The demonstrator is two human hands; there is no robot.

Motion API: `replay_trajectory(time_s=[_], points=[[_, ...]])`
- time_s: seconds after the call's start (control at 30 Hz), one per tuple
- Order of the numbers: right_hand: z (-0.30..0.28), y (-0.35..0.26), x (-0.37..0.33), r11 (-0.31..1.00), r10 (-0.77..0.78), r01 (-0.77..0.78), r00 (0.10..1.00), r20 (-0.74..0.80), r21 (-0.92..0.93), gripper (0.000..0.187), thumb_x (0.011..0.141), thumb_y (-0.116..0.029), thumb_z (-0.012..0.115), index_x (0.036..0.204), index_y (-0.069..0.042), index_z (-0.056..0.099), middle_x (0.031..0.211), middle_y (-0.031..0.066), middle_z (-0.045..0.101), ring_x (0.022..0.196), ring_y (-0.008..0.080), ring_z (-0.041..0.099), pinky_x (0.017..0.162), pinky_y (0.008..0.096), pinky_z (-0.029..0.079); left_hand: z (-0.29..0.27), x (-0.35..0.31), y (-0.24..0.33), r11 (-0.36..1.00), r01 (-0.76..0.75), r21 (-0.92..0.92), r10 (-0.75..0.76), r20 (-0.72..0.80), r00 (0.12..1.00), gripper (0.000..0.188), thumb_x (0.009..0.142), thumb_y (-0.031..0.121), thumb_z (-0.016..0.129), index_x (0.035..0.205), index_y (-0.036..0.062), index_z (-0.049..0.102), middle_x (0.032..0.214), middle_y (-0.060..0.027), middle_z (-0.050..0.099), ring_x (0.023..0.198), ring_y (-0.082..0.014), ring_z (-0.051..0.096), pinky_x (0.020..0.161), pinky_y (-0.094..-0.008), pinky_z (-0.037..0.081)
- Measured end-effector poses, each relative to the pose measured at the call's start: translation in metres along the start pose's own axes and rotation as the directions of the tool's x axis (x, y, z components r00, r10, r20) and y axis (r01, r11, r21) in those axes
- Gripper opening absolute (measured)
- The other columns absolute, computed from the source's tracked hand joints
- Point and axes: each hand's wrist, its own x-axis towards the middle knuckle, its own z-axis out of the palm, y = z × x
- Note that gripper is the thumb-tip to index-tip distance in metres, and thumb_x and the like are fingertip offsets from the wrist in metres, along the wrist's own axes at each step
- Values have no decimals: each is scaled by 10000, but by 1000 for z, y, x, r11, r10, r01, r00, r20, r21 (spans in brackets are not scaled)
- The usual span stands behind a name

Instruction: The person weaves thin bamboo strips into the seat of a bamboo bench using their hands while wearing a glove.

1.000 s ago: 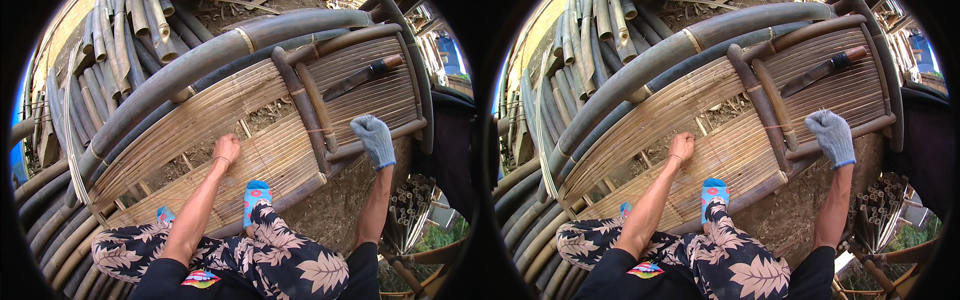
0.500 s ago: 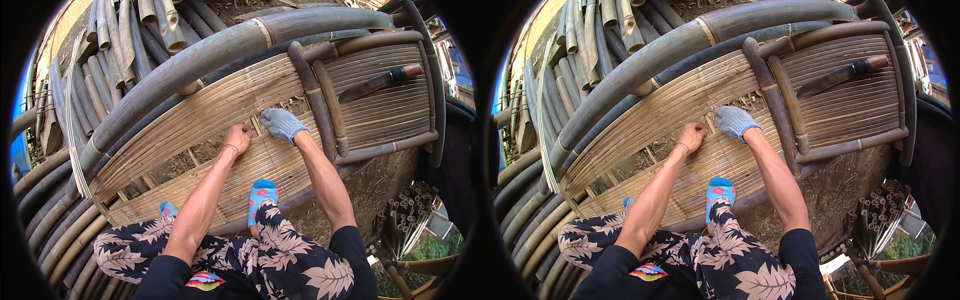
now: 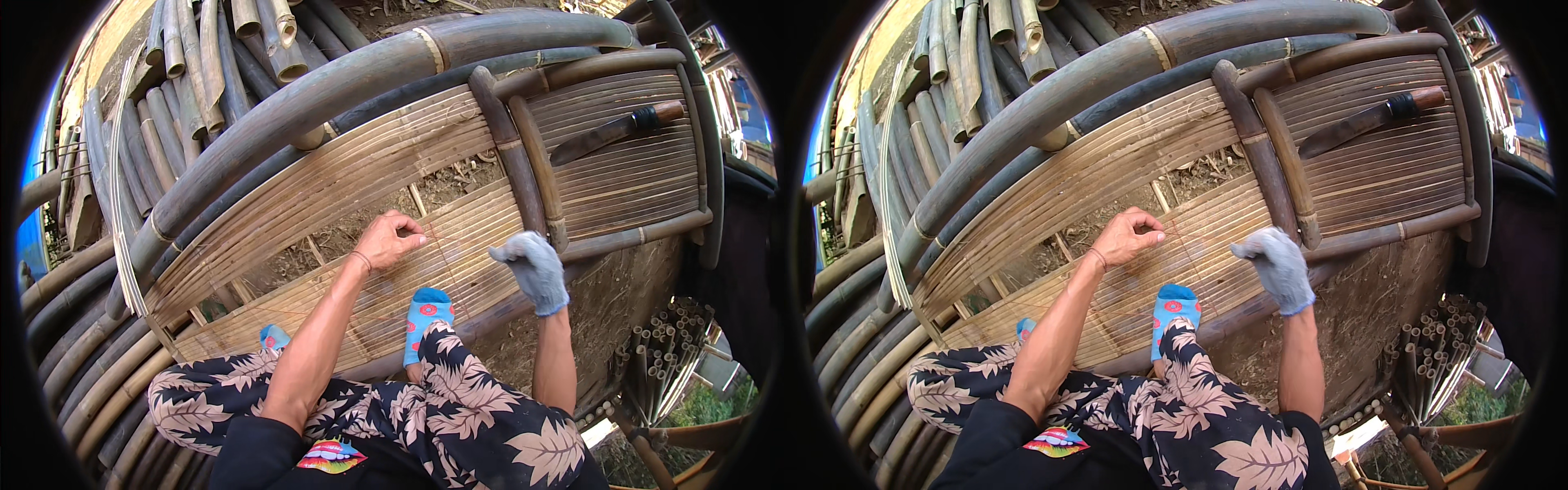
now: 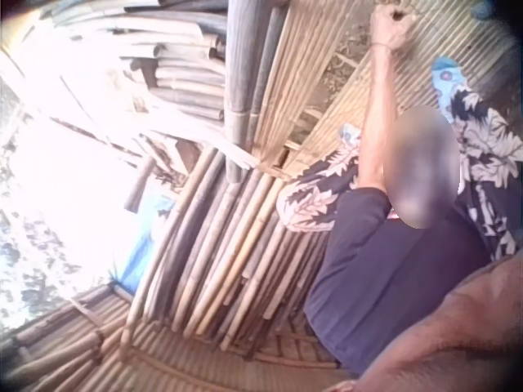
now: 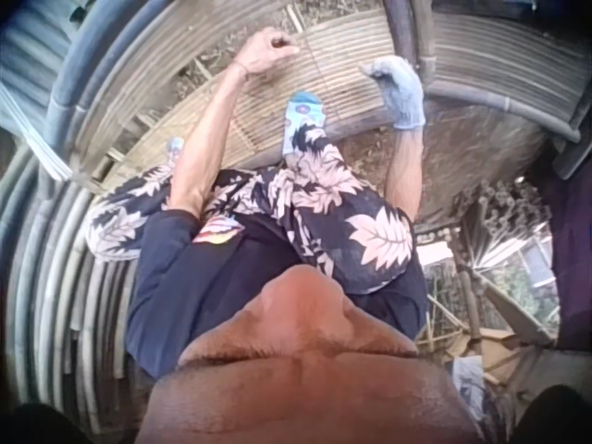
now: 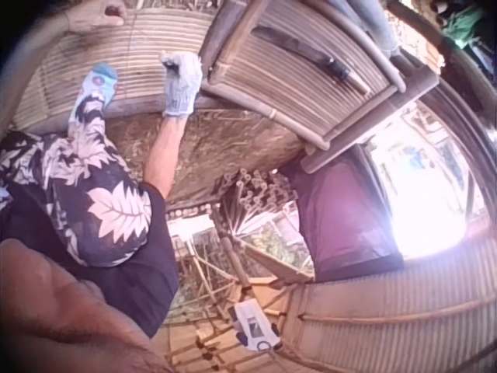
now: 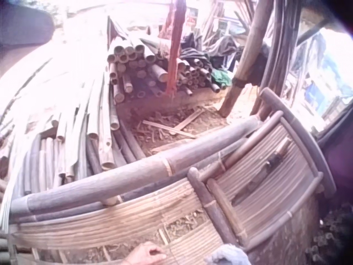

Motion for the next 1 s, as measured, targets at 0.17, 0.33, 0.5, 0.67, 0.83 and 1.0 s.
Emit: replay_trajectory(time_s=[0.17, 0.33, 0.5, 0.67, 0.83, 1.0], points=[[-89, 24, -75, 847, 353, -118, 854, -383, 518, 175, 902, -166, 548, 749, -86, 518, 758, 53, 525, 757, 243, 529, 847, 431, 456, 22, 3, -13, 982, -42, 184, 99, -312, 945, 398, 863, 348, 695, 1130, 57, 647, 1057, -145, 623, 899, -267, 627, 775, -394, 497], [-95, 43, -86, 322, -10, -616, 757, -653, -719, 149, 856, -191, 615, 895, -48, 604, 913, 130, 620, 905, 333, 592, 883, 443, 462, 42, 9, 1, 868, 211, 449, -141, -184, 973, 371, 988, 378, 445, 992, 47, 613, 903, -231, 662, 924, -404, 626, 893, -525, 430], [3, 6, 17, 263, -496, 82, 866, -62, -961, 372, 819, -216, 704, 1170, -115, 635, 1134, 119, 635, 1139, 324, 560, 1056, 447, 392, 49, -2, -8, 869, 168, 465, -26, -295, 955, 367, 1013, 344, 393, 945, 57, 610, 868, -211, 676, 926, -395, 629, 1002, -568, 317], [55, -7, 130, 155, -53, 379, 925, 375, -912, 242, 846, -327, 648, 908, -113, 741, 947, 135, 693, 977, 341, 641, 983, 448, 449, 47, 4, -1, 870, 222, 440, -117, -253, 960, 367, 993, 364, 442, 1152, 74, 600, 922, -169, 701, 987, -374, 632, 1057, -563, 261], [64, 14, 168, 244, 285, 357, 862, 419, -902, 198, 804, -252, 633, 820, -95, 752, 828, 173, 708, 772, 351, 679, 759, 442, 531, 43, 11, -6, 932, 246, 265, -181, -246, 952, 533, 961, 401, 497, 1398, 98, 473, 1168, -137, 687, 1160, -368, 583, 1093, -526, 251], [35, 9, 146, -89, -375, 231, 893, 248, -969, 255, 844, -249, 622, 738, -24, 677, 757, 199, 640, 780, 360, 635, 769, 481, 480, 28, 21, -6, 903, 306, 301, -292, -92, 952, 589, 955, 452, 489, 1423, 96, 462, 1417, -156, 526, 1316, -363, 476, 1096, -530, 279]])
